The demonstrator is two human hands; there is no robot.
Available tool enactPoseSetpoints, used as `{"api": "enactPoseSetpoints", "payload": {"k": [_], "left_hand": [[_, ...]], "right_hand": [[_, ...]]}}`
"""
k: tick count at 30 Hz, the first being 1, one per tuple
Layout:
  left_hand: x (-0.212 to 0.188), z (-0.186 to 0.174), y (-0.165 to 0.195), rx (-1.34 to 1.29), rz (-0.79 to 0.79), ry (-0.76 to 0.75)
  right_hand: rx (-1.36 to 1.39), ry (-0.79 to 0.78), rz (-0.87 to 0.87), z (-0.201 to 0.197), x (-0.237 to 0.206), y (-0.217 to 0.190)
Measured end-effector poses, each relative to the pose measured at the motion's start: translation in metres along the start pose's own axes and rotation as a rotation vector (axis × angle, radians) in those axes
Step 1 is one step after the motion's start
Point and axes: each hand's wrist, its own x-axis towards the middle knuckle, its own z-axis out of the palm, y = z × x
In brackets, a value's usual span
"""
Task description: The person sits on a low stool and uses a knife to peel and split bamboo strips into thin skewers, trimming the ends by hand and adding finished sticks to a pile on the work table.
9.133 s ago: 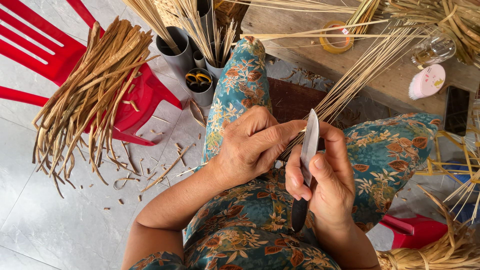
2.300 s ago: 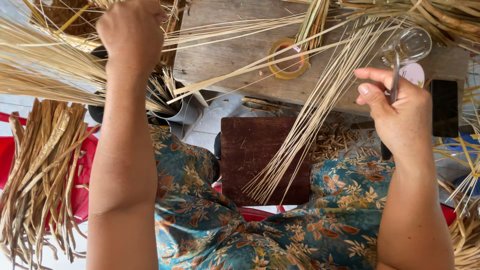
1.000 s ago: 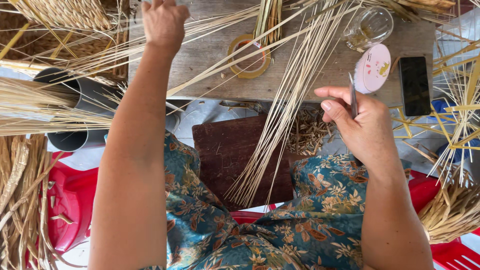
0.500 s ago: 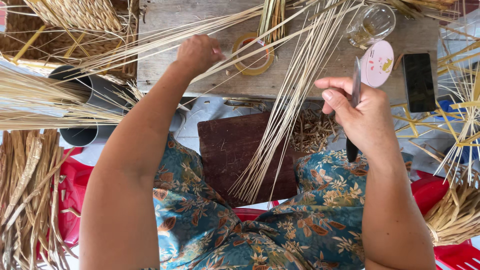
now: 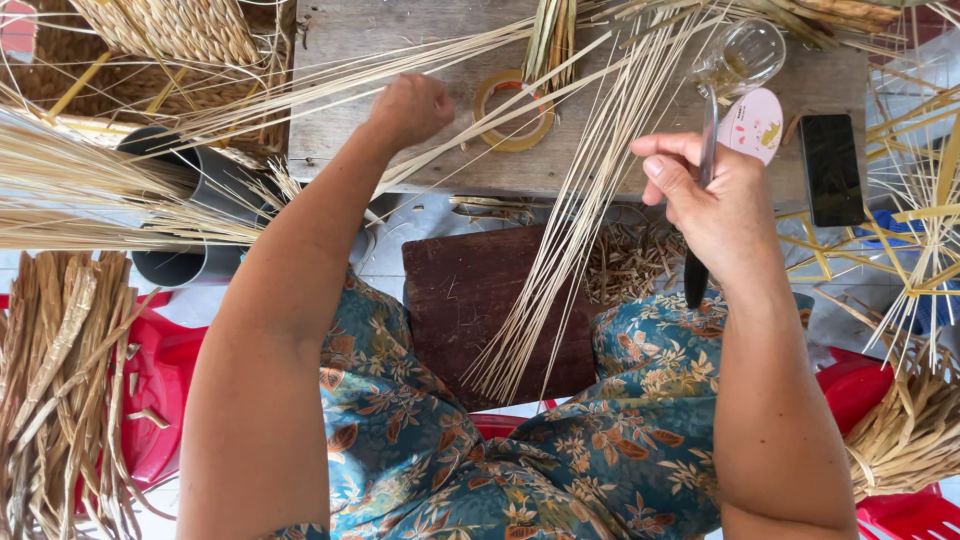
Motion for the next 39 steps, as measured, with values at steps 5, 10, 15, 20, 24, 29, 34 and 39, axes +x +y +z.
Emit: {"api": "enactPoseSetpoints", "payload": {"k": [5, 10, 15, 20, 24, 29, 34, 39], "left_hand": [[-0.012, -0.018, 0.003, -0.126, -0.054, -0.081], [-0.030, -0.015, 0.046, 0.055, -0.010, -0.191], [-0.043, 0.007, 0.064, 0.426, 0.210, -0.233], [-0.036, 0.000, 0.059, 0.393, 0.133, -0.202], [-0.036, -0.056, 0.045, -0.012, 0.110, -0.372], [-0.067, -0.138, 0.024, -0.360, -0.059, -0.491], [-0.109, -0.172, 0.010, -0.559, -0.162, -0.385], [-0.144, -0.195, -0.014, -0.495, -0.042, -0.337]], "right_hand": [[0.002, 0.031, -0.009, 0.003, 0.001, -0.003], [0.054, 0.093, 0.021, 0.002, -0.003, -0.008], [0.097, 0.109, -0.018, 0.001, -0.003, -0.006], [0.100, 0.142, -0.029, -0.006, 0.001, -0.001], [0.199, 0.155, -0.044, -0.018, 0.003, 0.005], [0.255, 0.173, -0.064, -0.028, 0.001, 0.009], [0.323, 0.173, -0.064, -0.029, 0.000, 0.008], [0.312, 0.166, -0.078, -0.025, -0.002, 0.003]]}}
